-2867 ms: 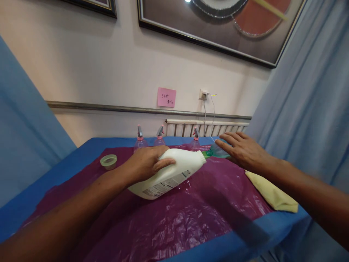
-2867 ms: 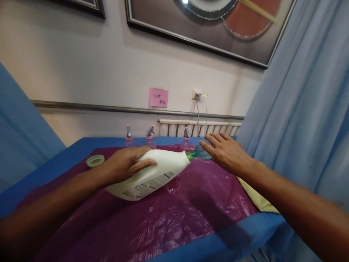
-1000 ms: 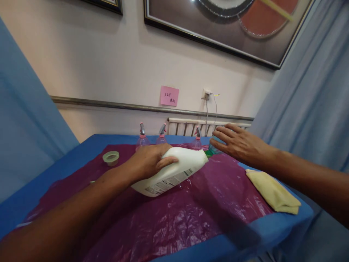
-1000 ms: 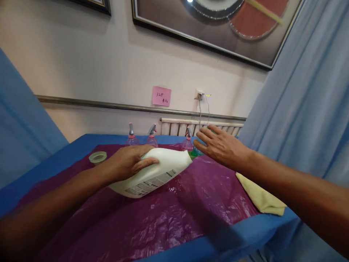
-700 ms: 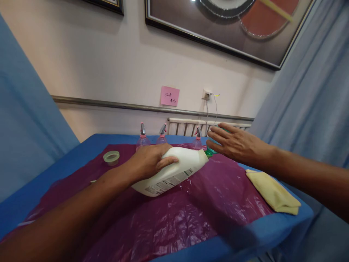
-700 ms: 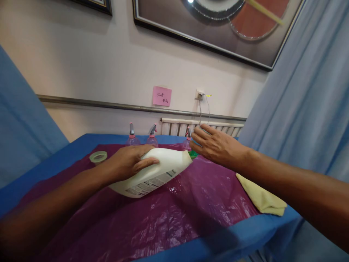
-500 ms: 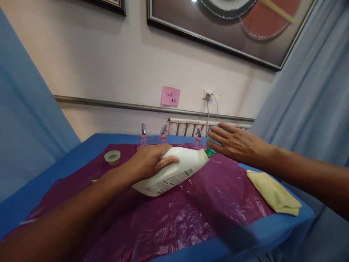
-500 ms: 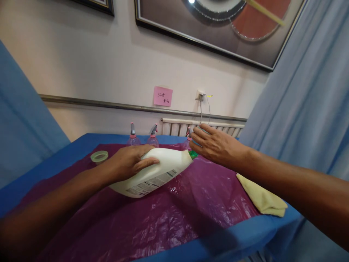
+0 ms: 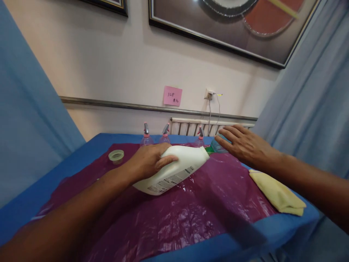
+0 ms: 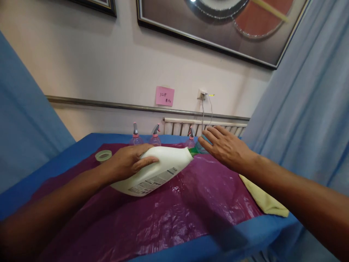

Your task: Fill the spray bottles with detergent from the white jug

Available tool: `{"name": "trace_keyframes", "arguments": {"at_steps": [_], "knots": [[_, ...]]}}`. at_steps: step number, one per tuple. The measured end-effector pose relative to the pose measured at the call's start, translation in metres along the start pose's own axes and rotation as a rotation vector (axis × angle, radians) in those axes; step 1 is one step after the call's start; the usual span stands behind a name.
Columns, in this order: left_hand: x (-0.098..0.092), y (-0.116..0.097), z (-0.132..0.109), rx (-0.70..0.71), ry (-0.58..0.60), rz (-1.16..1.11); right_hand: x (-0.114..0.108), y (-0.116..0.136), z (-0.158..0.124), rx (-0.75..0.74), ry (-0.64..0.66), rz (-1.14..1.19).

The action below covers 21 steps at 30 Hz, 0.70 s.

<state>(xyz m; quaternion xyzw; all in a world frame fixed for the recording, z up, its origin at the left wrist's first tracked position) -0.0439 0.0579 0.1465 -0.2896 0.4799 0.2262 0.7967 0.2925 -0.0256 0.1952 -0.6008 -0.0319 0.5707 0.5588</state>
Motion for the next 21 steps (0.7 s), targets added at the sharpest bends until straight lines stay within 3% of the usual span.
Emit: {"name": "trace_keyframes", "arguments": {"at_steps": [6, 11, 16, 21], "knots": [[-0.006, -0.001, -0.005, -0.05, 0.007, -0.045, 0.047, 0.005, -0.029, 0.273, -0.044, 0.273], [-0.014, 0.004, -0.016, -0.142, -0.009, -0.103, 0.097, 0.037, -0.05, 0.586, -0.229, 0.709], [-0.019, 0.016, -0.041, -0.312, -0.094, -0.205, 0.129, 0.077, -0.043, 0.905, -0.346, 1.069], [-0.016, 0.02, -0.065, -0.444, -0.26, -0.179, 0.147, 0.111, -0.032, 1.044, -0.464, 1.253]]}}
Point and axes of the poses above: each hand's wrist, its own z-axis towards the middle knuckle, its own x-axis out of the palm, y = z × x, the point moved 3 cm from there along z, towards the middle knuckle, and after that the axes turned 2 degrees about z, right-handed, at the moved point
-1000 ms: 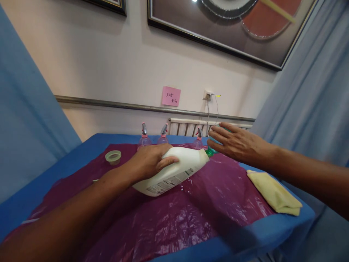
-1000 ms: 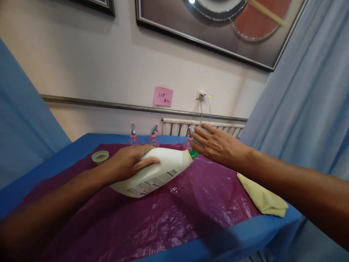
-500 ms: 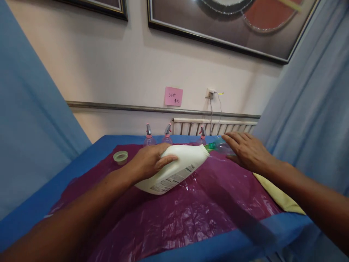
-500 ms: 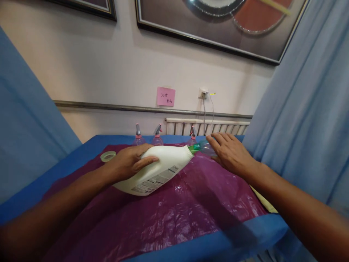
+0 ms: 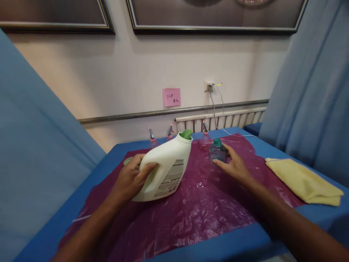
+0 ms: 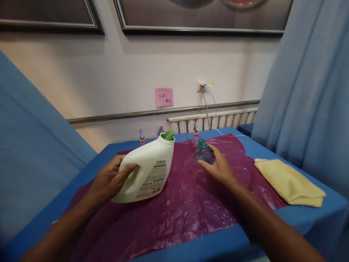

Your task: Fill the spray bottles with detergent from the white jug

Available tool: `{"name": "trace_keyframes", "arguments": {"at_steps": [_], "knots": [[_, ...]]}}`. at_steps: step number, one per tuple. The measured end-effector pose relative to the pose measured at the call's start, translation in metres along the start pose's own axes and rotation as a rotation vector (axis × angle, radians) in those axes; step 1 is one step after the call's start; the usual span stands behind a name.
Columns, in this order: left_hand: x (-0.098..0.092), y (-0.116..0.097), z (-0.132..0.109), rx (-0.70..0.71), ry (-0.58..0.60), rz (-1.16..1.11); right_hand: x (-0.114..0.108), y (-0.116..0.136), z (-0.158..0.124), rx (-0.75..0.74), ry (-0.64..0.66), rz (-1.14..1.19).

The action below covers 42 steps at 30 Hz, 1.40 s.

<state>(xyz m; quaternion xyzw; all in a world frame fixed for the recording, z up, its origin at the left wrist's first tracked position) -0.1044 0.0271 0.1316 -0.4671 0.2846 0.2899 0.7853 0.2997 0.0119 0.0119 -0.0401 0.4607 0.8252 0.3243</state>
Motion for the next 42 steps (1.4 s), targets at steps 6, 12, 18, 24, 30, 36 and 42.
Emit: {"name": "trace_keyframes", "arguments": {"at_steps": [6, 12, 18, 24, 30, 36, 42], "knots": [[0.024, 0.005, -0.017, -0.119, -0.096, -0.181, 0.015, -0.028, -0.023, 0.121, 0.04, 0.067], [0.07, 0.009, -0.032, -0.174, -0.121, -0.346, 0.013, -0.043, -0.029, 0.209, 0.062, 0.069], [0.097, 0.014, -0.052, -0.214, -0.092, -0.313, 0.011, -0.041, -0.038, 0.222, 0.077, 0.044], [0.06, 0.015, -0.066, -0.049, 0.044, -0.154, 0.008, -0.032, -0.043, 0.248, 0.094, 0.026], [-0.013, 0.061, -0.052, -0.096, 0.085, 0.451, 0.005, -0.027, -0.043, 0.251, 0.098, 0.009], [-0.024, 0.089, -0.056, -0.11, 0.436, 0.874, 0.006, -0.027, -0.042, 0.225, 0.105, 0.006], [-0.014, 0.097, -0.051, -0.23, 0.463, 0.983, 0.006, -0.02, -0.039, 0.187, 0.119, 0.057]]}}
Point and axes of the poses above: each hand's wrist, its own z-axis towards the middle knuckle, its own x-axis out of the palm, y = z × x, the point moved 3 cm from there along z, towards the middle knuckle, and after that the axes turned 2 degrees about z, right-handed, at the moved point
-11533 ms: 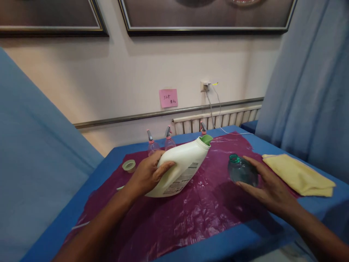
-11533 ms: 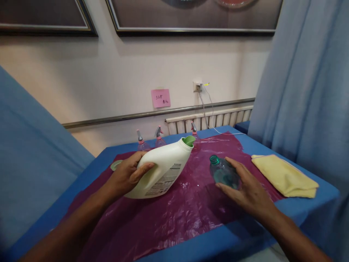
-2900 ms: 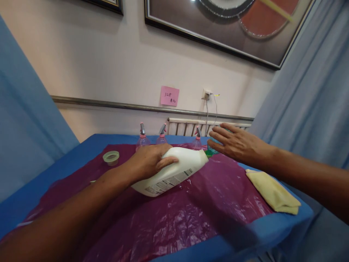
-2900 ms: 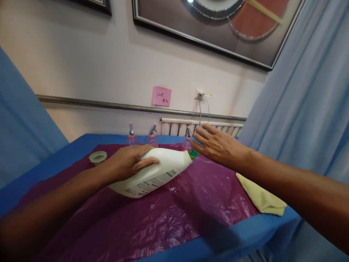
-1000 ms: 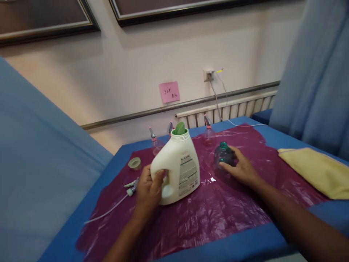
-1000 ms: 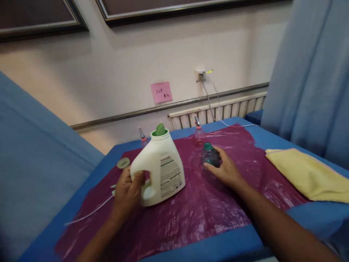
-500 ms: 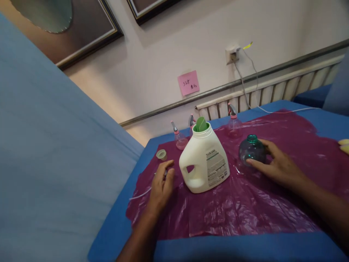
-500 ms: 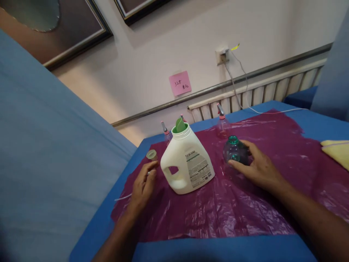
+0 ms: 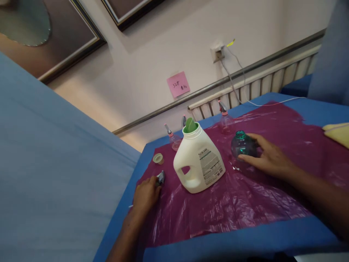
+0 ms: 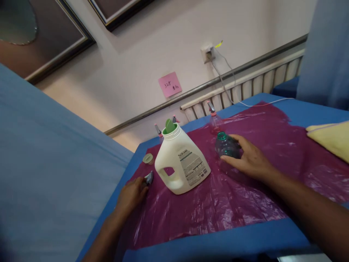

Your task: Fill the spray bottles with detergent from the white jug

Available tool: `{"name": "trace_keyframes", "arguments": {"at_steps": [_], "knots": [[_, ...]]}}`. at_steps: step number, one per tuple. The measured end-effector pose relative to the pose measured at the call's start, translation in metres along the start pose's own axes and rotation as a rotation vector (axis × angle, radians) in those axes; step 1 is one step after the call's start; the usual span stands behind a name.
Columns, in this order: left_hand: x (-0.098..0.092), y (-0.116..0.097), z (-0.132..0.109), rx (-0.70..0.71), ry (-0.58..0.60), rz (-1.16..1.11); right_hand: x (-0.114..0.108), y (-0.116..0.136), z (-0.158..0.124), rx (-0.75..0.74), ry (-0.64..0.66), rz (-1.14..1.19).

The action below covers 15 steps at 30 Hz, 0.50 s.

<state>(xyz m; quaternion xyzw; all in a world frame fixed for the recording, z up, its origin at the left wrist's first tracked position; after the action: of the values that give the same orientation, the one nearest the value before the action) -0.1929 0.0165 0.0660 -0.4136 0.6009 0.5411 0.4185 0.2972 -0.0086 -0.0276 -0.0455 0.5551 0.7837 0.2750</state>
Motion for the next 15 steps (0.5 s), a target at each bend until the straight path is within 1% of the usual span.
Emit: {"name": "trace_keyframes", "arguments": {"at_steps": [5, 7, 8, 10, 11, 12, 14, 15], "knots": [[0.0, 0.008, 0.01, -0.003, -0.005, -0.067, 0.001, 0.002, 0.003, -0.045, 0.001, 0.009], [-0.008, 0.012, 0.01, 0.012, -0.075, -0.167, 0.001, 0.004, 0.003, -0.08, -0.002, 0.016], [-0.017, 0.014, 0.008, 0.015, -0.143, -0.244, 0.001, 0.005, 0.003, -0.093, -0.003, 0.02], [-0.042, 0.014, 0.0, -0.012, -0.316, -0.451, 0.001, 0.007, 0.003, -0.105, -0.01, 0.022], [-0.059, 0.012, -0.008, -0.062, -0.424, -0.56, 0.002, 0.008, 0.003, -0.108, -0.013, 0.019], [-0.076, 0.008, -0.017, -0.131, -0.499, -0.666, 0.002, 0.009, 0.004, -0.116, -0.016, 0.015], [-0.113, -0.006, -0.041, -0.265, -0.631, -0.913, 0.003, 0.011, 0.004, -0.144, -0.02, 0.011], [-0.131, -0.017, -0.054, -0.272, -0.712, -1.099, 0.003, 0.011, 0.005, -0.161, -0.019, 0.011]]}}
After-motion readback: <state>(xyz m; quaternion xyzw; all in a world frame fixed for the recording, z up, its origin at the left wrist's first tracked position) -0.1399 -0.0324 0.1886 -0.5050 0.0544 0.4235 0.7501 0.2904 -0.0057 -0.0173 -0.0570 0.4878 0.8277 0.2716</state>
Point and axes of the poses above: each hand's wrist, its own z-axis towards the middle knuckle, its own x-axis out of the palm, y = z × x, the point moved 3 cm from there along z, towards the middle knuckle, and after that the axes turned 2 degrees about z, right-handed, at the moved point
